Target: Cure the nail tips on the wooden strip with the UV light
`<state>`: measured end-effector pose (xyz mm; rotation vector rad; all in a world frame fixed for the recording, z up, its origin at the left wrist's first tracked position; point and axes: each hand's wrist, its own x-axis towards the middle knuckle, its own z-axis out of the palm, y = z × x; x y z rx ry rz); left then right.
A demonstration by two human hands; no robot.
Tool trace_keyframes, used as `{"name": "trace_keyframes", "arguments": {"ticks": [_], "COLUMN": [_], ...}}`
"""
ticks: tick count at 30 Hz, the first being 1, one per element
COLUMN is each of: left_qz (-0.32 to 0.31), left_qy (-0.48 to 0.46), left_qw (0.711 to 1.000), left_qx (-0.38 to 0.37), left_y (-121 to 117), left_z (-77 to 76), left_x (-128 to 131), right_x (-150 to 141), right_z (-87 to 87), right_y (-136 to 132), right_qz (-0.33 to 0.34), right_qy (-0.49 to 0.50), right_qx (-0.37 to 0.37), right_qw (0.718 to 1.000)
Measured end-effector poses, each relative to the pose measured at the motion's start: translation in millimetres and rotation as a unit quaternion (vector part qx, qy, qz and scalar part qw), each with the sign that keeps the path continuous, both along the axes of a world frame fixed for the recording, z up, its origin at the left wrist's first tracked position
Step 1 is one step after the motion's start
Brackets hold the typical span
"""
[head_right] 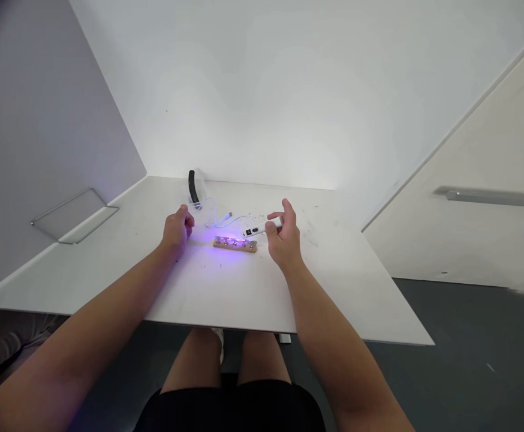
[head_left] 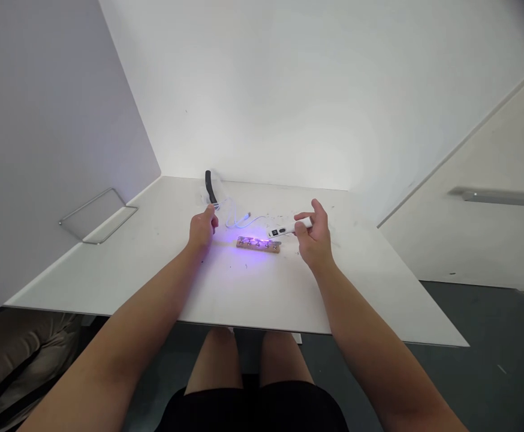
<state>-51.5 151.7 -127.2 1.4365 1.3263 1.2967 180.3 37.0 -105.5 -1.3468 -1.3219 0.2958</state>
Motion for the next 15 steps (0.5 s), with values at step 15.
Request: {"name": "trace_keyframes", "arguments": {"ticks": [15], "left_qz": [-0.027], "left_qy": [-0.092], "left_qw": [0.995], "left_qx": [-0.025], "left_y": [2.5], "left_z": [0.6], "left_x": [2.1], "right_x": [-0.3], "right_z": [2.3], "right_y": [-0.5], "right_qz": [0.0], "right_qy": [-0.003], "right_qx": [0.008], "right_qw": [1.0]}}
